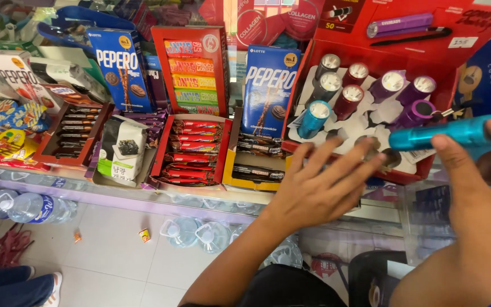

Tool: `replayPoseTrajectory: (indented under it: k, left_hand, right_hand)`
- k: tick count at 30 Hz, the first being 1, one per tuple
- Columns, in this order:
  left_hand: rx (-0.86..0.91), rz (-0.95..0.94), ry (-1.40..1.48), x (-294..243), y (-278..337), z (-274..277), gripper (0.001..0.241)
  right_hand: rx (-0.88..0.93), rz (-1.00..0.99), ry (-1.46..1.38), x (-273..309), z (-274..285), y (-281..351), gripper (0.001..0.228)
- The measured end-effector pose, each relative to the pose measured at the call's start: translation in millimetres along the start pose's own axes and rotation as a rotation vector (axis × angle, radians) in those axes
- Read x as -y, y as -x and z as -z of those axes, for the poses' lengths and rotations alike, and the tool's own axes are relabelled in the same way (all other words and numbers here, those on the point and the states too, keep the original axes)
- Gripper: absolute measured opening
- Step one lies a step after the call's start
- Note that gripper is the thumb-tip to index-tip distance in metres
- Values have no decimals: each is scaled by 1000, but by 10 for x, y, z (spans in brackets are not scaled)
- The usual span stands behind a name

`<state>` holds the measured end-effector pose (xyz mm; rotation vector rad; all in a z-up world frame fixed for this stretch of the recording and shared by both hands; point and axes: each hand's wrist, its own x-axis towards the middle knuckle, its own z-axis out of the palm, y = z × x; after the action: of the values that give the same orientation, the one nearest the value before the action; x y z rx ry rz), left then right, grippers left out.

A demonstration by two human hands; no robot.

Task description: Organizing small flashlights and torches in a display box on a retail shelf.

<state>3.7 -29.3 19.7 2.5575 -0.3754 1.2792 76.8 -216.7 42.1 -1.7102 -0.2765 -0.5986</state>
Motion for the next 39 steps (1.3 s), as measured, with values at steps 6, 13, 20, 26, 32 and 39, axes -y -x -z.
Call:
replayPoseTrajectory:
  k: [6,13,20,26,32,39]
  left_hand:
    - [92,-9,2,22,35,-206,49]
    - [6,14,206,136,40,-221,31]
    - [-63,30,300,117,17,-180,29]
    - [-82,21,297,122,139,-260,32]
    - [18,-46,138,40,100,-236,37]
    - [-73,8,288,-71,3,-93,45]
  right_hand:
    - [93,79,-51,22,-79,-19,36]
    - [202,124,80,214,-193,-116,35]
    - [361,341,269,345,-315,-158,31]
    - [421,311,190,405,-300,-189,21]
    - [435,291,206,527,-235,-219,20]
    - [233,432,91,211,-160,-6,45]
